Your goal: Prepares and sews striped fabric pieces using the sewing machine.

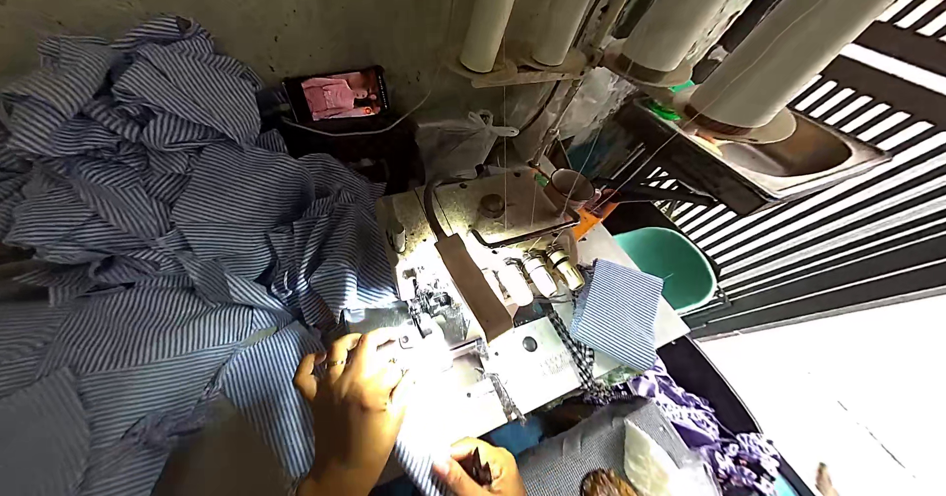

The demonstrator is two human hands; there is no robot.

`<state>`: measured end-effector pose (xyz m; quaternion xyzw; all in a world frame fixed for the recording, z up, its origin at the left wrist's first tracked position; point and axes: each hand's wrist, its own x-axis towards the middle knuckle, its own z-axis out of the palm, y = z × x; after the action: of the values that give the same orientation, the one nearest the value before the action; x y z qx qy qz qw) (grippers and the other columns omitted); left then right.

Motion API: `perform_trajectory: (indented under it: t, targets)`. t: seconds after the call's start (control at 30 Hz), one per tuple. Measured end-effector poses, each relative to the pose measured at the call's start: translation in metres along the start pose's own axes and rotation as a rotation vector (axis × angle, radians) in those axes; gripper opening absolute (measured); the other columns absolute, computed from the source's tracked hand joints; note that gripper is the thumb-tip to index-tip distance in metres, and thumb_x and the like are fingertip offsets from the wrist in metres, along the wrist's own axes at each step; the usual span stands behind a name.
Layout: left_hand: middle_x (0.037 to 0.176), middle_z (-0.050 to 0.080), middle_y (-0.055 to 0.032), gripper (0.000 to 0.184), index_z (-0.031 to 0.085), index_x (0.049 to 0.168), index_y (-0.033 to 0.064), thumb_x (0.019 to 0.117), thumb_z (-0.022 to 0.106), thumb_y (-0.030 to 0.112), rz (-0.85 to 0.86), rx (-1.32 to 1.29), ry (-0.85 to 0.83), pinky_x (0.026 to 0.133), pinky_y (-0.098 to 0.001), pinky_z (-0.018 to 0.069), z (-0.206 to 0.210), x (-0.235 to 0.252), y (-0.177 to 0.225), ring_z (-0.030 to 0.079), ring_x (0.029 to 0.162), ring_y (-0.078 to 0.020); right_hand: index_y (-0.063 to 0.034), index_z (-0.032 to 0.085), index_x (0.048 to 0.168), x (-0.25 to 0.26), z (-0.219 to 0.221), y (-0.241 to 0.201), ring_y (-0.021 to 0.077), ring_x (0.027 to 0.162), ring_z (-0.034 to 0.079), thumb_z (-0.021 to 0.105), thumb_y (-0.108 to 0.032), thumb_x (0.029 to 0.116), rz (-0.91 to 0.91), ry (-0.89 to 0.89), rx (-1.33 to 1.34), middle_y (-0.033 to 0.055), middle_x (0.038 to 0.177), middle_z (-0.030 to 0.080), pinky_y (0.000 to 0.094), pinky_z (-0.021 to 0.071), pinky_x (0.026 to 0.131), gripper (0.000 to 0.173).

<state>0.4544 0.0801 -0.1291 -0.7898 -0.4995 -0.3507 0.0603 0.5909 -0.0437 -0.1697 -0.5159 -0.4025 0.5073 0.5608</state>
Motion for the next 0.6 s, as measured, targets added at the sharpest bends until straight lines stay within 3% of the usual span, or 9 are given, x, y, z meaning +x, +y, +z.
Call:
perform_trajectory:
  t: [0.17, 0.33, 0.6]
  targets:
    - [0.104, 0.074, 0.0014, 0.021, 0.078, 0.079, 0.0239, 0.0861, 0.061, 0.035, -0.029, -0.009, -0.006, 0.093, -0.0559, 0.0317, 0.008, 0.016, -0.002, 0.064, 0.103, -0.0255, 0.0017, 0.072, 0.090, 0.015, -0.003, -0.002, -0.0087, 0.058, 0.055, 0.068, -0.001, 0.0905, -0.008, 0.003, 0.023, -0.0062, 0.071, 0.068, 0.0120, 0.0464, 0.056, 0.005]
    - [0.103, 0.073, 0.0011, 0.026, 0.076, 0.074, 0.0266, 0.0865, 0.062, 0.044, -0.006, -0.049, -0.015, 0.094, -0.0519, 0.0283, 0.003, 0.007, -0.003, 0.061, 0.105, -0.0227, 0.0063, 0.071, 0.090, 0.006, -0.006, 0.004, -0.0069, 0.060, 0.055, 0.067, -0.004, 0.0933, -0.060, -0.075, -0.012, -0.0014, 0.071, 0.067, 0.0132, 0.0465, 0.058, 0.011]
    - [0.104, 0.073, 0.0012, 0.016, 0.075, 0.079, 0.0228, 0.0848, 0.061, 0.028, -0.039, -0.007, 0.008, 0.093, -0.0544, 0.0305, 0.011, 0.021, -0.005, 0.063, 0.102, -0.0248, 0.0021, 0.073, 0.091, 0.021, -0.008, -0.001, -0.0094, 0.058, 0.054, 0.069, -0.003, 0.0908, -0.063, -0.007, 0.027, -0.0053, 0.072, 0.068, 0.0105, 0.0456, 0.055, 0.006]
